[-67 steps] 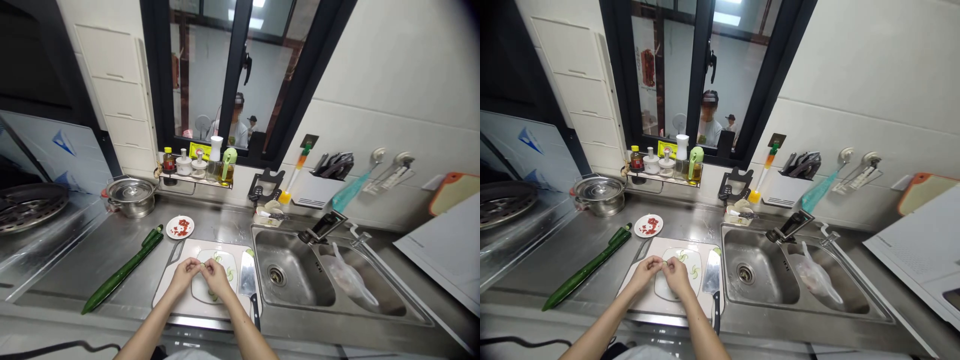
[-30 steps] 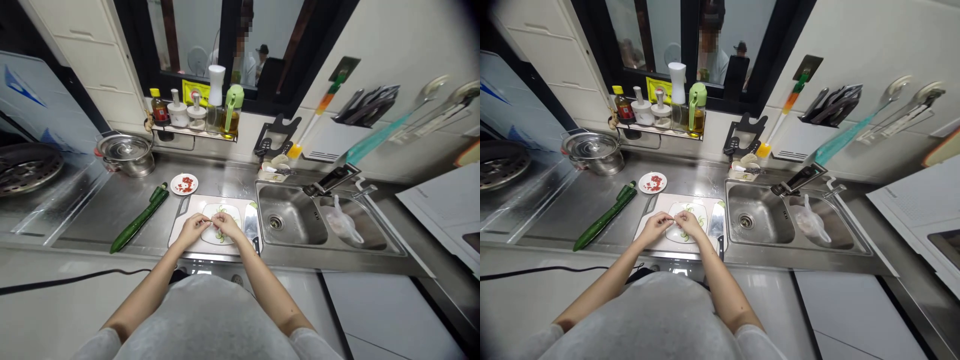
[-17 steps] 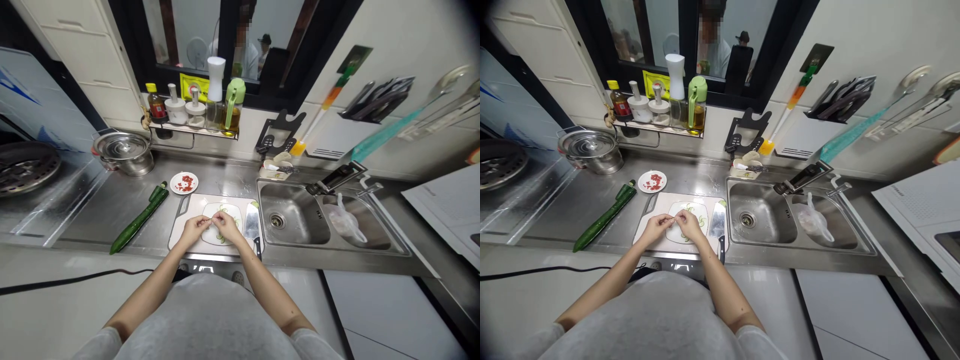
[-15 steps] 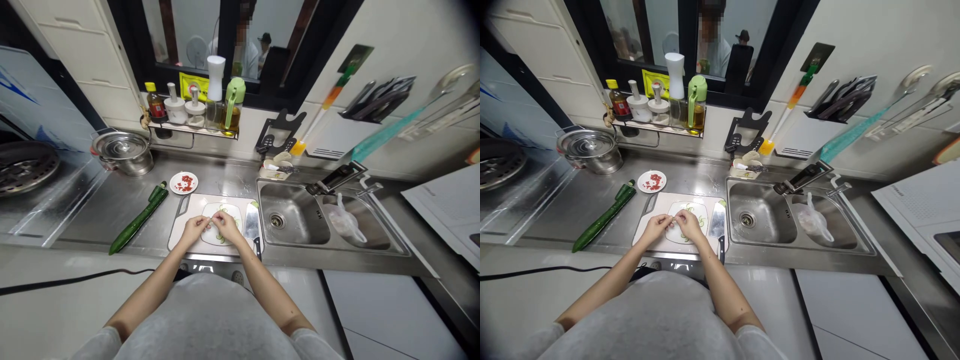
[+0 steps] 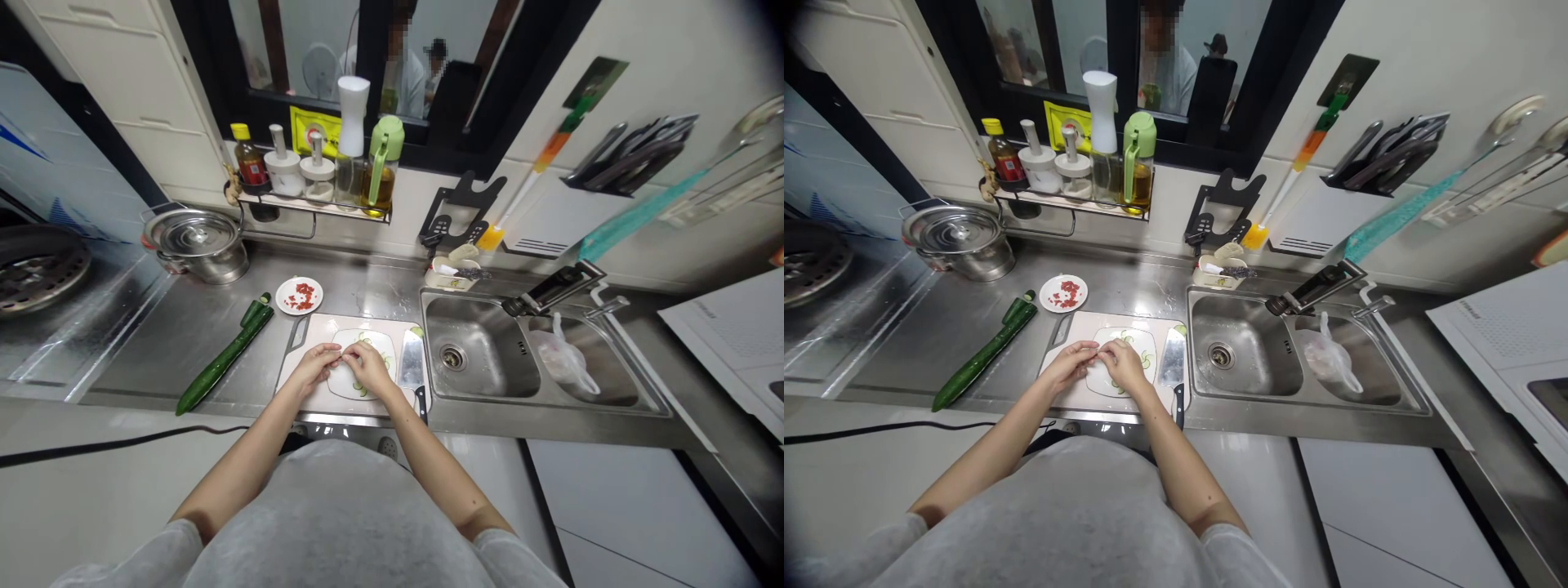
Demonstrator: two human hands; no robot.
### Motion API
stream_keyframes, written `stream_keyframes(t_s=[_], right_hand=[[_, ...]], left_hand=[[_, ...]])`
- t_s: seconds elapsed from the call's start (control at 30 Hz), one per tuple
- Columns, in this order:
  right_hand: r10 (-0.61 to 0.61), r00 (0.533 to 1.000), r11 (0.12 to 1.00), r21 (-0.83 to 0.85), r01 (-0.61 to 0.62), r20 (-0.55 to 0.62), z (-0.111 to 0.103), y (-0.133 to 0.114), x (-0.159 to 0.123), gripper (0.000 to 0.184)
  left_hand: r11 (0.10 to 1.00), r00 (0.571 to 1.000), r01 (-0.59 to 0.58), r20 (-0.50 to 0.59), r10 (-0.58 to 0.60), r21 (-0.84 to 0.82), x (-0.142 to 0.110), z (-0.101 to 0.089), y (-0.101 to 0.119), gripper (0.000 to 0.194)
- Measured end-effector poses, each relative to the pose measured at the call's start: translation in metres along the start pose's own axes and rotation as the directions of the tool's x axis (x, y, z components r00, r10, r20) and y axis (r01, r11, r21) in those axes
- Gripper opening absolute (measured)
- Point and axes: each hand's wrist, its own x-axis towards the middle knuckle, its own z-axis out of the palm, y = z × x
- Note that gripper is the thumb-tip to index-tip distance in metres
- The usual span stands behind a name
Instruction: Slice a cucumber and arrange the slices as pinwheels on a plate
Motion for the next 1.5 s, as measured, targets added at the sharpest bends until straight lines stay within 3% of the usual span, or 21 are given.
stream_keyframes(t_s=[0.13, 0.4, 0.83, 0.97, 1.23, 1.37, 1.5], right_hand=[[0.034, 0.999, 0.999, 0.011, -0.034, 0.026, 0.004, 0.005, 0.004, 0.012], [0.162, 0.983, 0.978, 0.116, -0.171, 0.083, 0.016, 0.017, 0.011, 0.011], [0.35, 0.919, 0.872, 0.297, -0.39, 0.179, 0.033, 0.039, 0.021, 0.009], [0.395, 0.894, 0.852, 0.281, -0.443, 0.211, 0.035, 0.041, 0.023, 0.01], [0.447, 0.88, 0.875, 0.124, -0.468, 0.163, 0.037, 0.037, 0.025, 0.01], [0.438, 0.892, 0.897, 0.009, -0.441, 0.111, 0.037, 0.03, 0.026, 0.007], [0.393, 0.914, 0.906, -0.212, -0.366, 0.103, 0.04, 0.025, 0.022, 0.007]], left_hand=[[0.998, 0.999, -0.046, -0.003, 0.046, 0.053, 0.003, -0.003, 0.001, 0.05], [0.963, 0.973, -0.222, 0.107, 0.207, 0.153, 0.018, -0.012, 0.002, 0.054], [0.9, 0.949, -0.31, 0.164, 0.271, 0.306, 0.037, -0.018, -0.01, 0.047], [0.86, 0.939, -0.343, 0.15, 0.308, 0.378, 0.041, -0.019, -0.015, 0.042], [0.703, 0.92, -0.37, 0.136, 0.367, 0.607, 0.039, -0.021, -0.014, 0.036], [0.56, 0.917, -0.356, 0.164, 0.363, 0.748, 0.038, -0.02, -0.009, 0.036], [0.405, 0.882, -0.393, 0.213, 0.421, 0.825, 0.039, -0.018, -0.006, 0.032]])
